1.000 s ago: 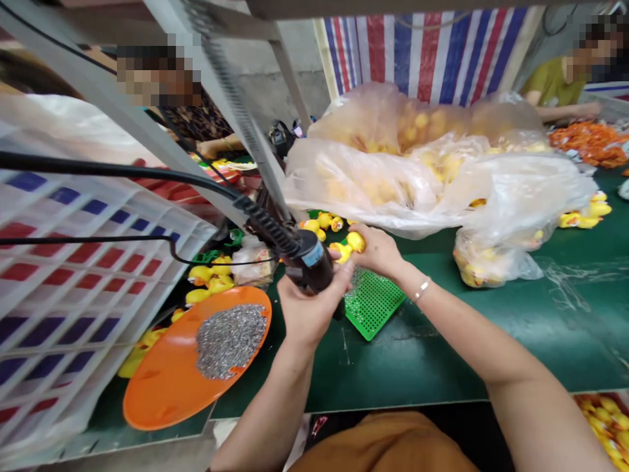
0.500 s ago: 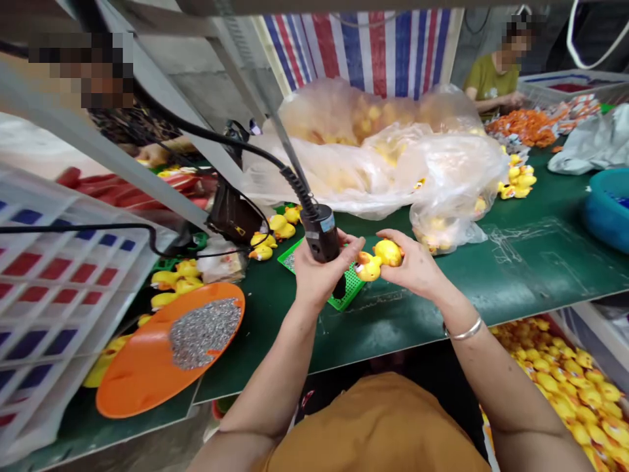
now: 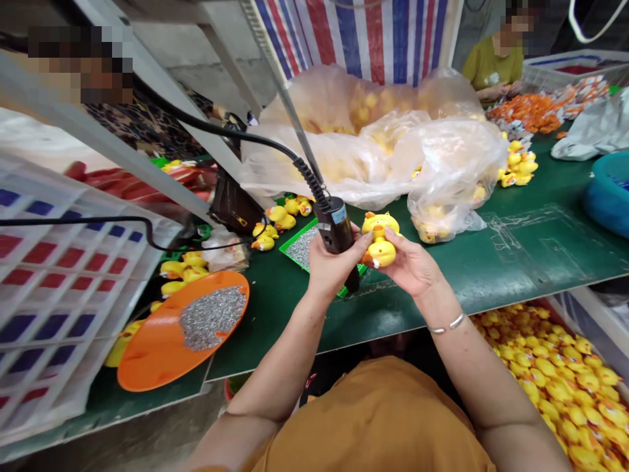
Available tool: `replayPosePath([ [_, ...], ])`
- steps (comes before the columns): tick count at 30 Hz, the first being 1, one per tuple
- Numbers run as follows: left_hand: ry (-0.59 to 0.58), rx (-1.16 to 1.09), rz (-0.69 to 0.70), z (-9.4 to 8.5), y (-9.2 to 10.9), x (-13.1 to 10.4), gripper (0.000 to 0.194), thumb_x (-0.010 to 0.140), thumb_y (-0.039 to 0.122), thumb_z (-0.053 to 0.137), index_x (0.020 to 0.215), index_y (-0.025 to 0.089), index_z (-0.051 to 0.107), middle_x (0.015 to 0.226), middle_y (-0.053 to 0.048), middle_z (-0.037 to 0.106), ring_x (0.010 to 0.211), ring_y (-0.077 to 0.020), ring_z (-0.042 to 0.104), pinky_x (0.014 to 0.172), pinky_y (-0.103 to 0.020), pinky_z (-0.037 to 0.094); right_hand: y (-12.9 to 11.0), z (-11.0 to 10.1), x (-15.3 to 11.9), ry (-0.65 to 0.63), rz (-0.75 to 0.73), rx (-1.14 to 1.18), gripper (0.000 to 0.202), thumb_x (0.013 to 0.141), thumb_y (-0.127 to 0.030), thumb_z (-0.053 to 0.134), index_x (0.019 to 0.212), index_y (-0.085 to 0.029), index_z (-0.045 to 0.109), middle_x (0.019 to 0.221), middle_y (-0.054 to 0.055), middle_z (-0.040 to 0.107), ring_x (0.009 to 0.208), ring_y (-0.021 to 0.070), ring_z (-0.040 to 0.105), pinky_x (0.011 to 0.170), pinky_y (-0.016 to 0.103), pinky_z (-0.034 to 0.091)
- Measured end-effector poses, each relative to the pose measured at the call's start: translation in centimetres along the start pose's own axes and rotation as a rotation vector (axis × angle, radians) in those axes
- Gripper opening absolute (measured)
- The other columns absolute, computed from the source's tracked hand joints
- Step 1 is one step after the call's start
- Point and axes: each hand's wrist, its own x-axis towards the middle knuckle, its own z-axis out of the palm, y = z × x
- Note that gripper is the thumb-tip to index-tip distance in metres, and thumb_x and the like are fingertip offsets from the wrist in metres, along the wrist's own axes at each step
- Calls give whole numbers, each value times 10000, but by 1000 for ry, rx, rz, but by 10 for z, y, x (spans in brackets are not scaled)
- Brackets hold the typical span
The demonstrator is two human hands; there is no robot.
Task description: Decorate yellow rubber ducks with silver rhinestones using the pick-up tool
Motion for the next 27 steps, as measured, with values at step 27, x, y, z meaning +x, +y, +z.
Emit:
replayPosePath([
  [27,371,15,106,-52,-42,19,283,702,373,797,815,183,619,568,61,604,437,-103,598,498,-255,534,77,-41,5,286,409,215,180,725,-44,757,818,-164,659,665,27,685,623,153,701,470,189,538],
])
